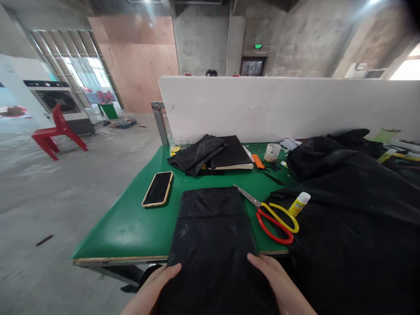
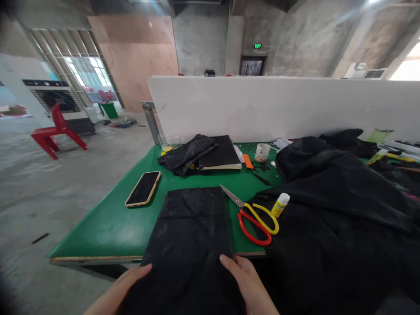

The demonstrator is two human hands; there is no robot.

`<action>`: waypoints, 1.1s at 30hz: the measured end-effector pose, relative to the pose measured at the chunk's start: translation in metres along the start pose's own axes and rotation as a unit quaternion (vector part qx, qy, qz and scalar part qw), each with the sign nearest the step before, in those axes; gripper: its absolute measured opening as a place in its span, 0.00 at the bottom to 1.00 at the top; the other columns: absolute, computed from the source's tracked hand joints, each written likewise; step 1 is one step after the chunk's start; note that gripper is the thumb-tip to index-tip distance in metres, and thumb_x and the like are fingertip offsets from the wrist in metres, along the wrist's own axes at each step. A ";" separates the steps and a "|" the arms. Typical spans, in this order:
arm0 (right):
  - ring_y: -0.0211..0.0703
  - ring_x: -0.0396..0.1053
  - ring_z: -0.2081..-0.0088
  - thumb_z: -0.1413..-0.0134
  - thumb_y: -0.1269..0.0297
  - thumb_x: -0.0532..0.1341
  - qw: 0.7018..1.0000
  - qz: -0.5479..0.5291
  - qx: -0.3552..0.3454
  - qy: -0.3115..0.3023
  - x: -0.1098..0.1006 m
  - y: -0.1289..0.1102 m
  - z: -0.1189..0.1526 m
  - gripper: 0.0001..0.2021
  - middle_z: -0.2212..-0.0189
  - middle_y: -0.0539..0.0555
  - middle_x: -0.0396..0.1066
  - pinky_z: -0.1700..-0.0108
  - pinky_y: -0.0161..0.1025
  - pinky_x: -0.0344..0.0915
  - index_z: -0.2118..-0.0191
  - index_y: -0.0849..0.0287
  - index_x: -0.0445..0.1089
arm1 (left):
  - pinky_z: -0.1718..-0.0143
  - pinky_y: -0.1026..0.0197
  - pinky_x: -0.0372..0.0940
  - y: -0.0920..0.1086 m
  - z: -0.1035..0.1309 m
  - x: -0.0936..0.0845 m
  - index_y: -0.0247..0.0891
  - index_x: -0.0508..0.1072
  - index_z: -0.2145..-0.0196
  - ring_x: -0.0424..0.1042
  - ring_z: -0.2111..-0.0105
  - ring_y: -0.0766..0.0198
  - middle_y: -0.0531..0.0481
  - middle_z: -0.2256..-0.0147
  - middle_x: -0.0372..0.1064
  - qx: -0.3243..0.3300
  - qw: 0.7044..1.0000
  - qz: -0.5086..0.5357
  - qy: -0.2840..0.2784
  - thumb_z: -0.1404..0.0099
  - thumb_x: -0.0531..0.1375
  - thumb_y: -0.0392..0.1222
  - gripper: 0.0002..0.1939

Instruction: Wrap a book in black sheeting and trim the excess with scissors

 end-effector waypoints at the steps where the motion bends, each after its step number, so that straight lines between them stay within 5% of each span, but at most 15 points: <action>1: 0.53 0.71 0.53 0.55 0.54 0.68 1.000 0.009 -0.008 -0.016 0.001 0.000 0.000 0.20 0.57 0.59 0.74 0.49 0.45 0.66 0.58 0.63 0.74 | 0.46 0.44 0.62 0.003 0.002 0.005 0.55 0.78 0.66 0.65 0.47 0.43 0.52 0.53 0.73 -0.014 1.000 0.008 -0.005 0.62 0.70 0.55 0.21; 4: 0.52 0.68 0.49 0.52 0.56 0.67 0.996 0.046 -0.065 -0.050 0.003 -0.006 0.004 0.21 0.54 0.58 0.73 0.45 0.44 0.63 0.54 0.62 0.73 | 0.49 0.42 0.65 0.009 0.008 0.018 0.52 0.77 0.64 0.70 0.51 0.43 0.49 0.55 0.74 -0.051 0.997 0.050 -0.023 0.60 0.71 0.51 0.21; 8: 0.53 0.67 0.48 0.51 0.56 0.66 0.987 0.076 -0.126 -0.068 0.011 -0.030 0.017 0.21 0.53 0.58 0.72 0.45 0.46 0.63 0.52 0.61 0.72 | 0.50 0.45 0.67 0.014 0.014 0.023 0.52 0.76 0.58 0.70 0.51 0.46 0.50 0.51 0.72 -0.014 0.995 0.089 -0.051 0.58 0.72 0.49 0.26; 13: 0.52 0.70 0.51 0.47 0.56 0.64 0.968 0.070 -0.188 -0.148 0.038 -0.074 0.022 0.20 0.53 0.58 0.72 0.46 0.49 0.63 0.50 0.60 0.70 | 0.47 0.52 0.65 0.049 0.004 0.023 0.49 0.69 0.48 0.67 0.47 0.51 0.51 0.47 0.69 0.158 0.985 0.046 -0.060 0.46 0.67 0.50 0.27; 19: 0.55 0.68 0.50 0.53 0.52 0.67 0.914 0.158 -0.365 -0.087 0.046 -0.119 0.000 0.20 0.54 0.58 0.73 0.45 0.48 0.62 0.56 0.59 0.73 | 0.43 0.54 0.60 0.112 -0.023 0.028 0.40 0.72 0.52 0.63 0.45 0.49 0.47 0.48 0.69 0.384 0.916 -0.115 -0.005 0.45 0.64 0.58 0.27; 27: 0.52 0.67 0.49 0.44 0.52 0.60 0.857 0.254 -0.435 -0.107 0.025 -0.099 -0.046 0.20 0.51 0.58 0.70 0.44 0.48 0.62 0.49 0.57 0.70 | 0.45 0.49 0.61 0.106 -0.053 0.023 0.36 0.73 0.55 0.66 0.47 0.46 0.43 0.51 0.72 0.424 0.892 -0.160 -0.006 0.46 0.63 0.60 0.29; 33: 0.53 0.66 0.48 0.48 0.49 0.62 0.873 0.235 -0.416 -0.094 0.028 -0.097 -0.037 0.23 0.51 0.57 0.70 0.45 0.49 0.62 0.50 0.57 0.69 | 0.50 0.51 0.66 0.109 -0.051 0.021 0.36 0.73 0.57 0.71 0.53 0.48 0.43 0.56 0.75 0.416 0.897 -0.151 -0.011 0.49 0.67 0.54 0.25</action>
Point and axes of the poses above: each hand's wrist, its own z-axis away from the middle knuckle, its own x-axis out of the palm, y = z × x, the point moved 4 cm from there along -z, towards the middle knuckle
